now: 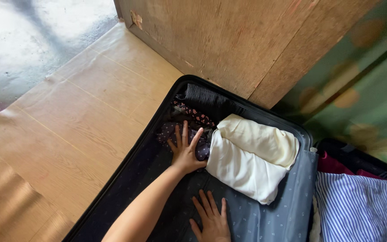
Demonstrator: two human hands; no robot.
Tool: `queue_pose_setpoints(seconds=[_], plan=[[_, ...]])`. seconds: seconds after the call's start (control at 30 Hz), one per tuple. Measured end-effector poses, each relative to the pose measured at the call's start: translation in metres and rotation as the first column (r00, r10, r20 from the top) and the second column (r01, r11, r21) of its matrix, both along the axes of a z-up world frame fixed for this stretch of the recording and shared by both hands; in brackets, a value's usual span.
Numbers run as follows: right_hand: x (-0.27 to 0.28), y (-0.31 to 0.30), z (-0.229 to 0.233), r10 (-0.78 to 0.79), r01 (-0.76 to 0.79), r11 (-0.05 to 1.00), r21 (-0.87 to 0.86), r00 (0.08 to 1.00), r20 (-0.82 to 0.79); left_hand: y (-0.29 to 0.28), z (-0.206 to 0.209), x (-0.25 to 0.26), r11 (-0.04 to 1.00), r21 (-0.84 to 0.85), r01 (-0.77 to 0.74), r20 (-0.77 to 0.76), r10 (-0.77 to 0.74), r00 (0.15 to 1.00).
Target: The person folds various garments and places them into an open suitcase. Items handled include a dark green garment, a purple polka-dotted top, a striped shirt, a pink top, and a white garment. The person folds each item by hand and arranges them in the suitcase.
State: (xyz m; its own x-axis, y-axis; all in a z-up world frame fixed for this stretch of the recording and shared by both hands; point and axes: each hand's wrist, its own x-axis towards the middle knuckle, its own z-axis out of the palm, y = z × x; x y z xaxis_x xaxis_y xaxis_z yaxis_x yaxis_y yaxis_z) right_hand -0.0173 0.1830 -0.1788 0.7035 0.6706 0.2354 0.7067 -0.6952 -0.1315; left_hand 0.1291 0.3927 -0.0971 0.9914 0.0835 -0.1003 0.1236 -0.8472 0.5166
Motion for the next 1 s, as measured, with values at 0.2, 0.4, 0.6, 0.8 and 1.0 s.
queue_pose_setpoints(seconds=[0.2, 0.4, 0.6, 0.8, 1.0], plan=[[-0.001, 0.015, 0.046, -0.106, 0.04, 0.982, -0.185, 0.926, -0.361, 0.016, 0.021, -0.029, 0.989, 0.143, 0.046, 0.044, -0.053, 0.998], [0.023, -0.02, 0.122, 0.081, -0.064, 0.997, 0.05, 0.847, -0.526, 0.028, 0.038, -0.05, 0.931, 0.365, 0.028, 0.197, -0.107, 0.975], [0.048, -0.151, 0.195, -0.184, 0.182, 0.981, 0.063, 0.983, 0.022, 0.036, 0.069, -0.062, 0.791, 0.599, 0.125, 0.07, -0.208, 0.976], [0.052, -0.277, 0.191, -0.796, 0.527, 0.53, -0.665, 0.579, -0.175, -0.023, 0.137, -0.061, 0.832, 0.509, 0.22, 0.315, -0.418, 0.852], [0.113, -0.367, 0.124, -0.614, 0.606, 0.783, -0.143, 0.712, -0.341, -0.192, 0.184, -0.057, 0.615, 0.537, 0.577, 0.206, -0.759, 0.618]])
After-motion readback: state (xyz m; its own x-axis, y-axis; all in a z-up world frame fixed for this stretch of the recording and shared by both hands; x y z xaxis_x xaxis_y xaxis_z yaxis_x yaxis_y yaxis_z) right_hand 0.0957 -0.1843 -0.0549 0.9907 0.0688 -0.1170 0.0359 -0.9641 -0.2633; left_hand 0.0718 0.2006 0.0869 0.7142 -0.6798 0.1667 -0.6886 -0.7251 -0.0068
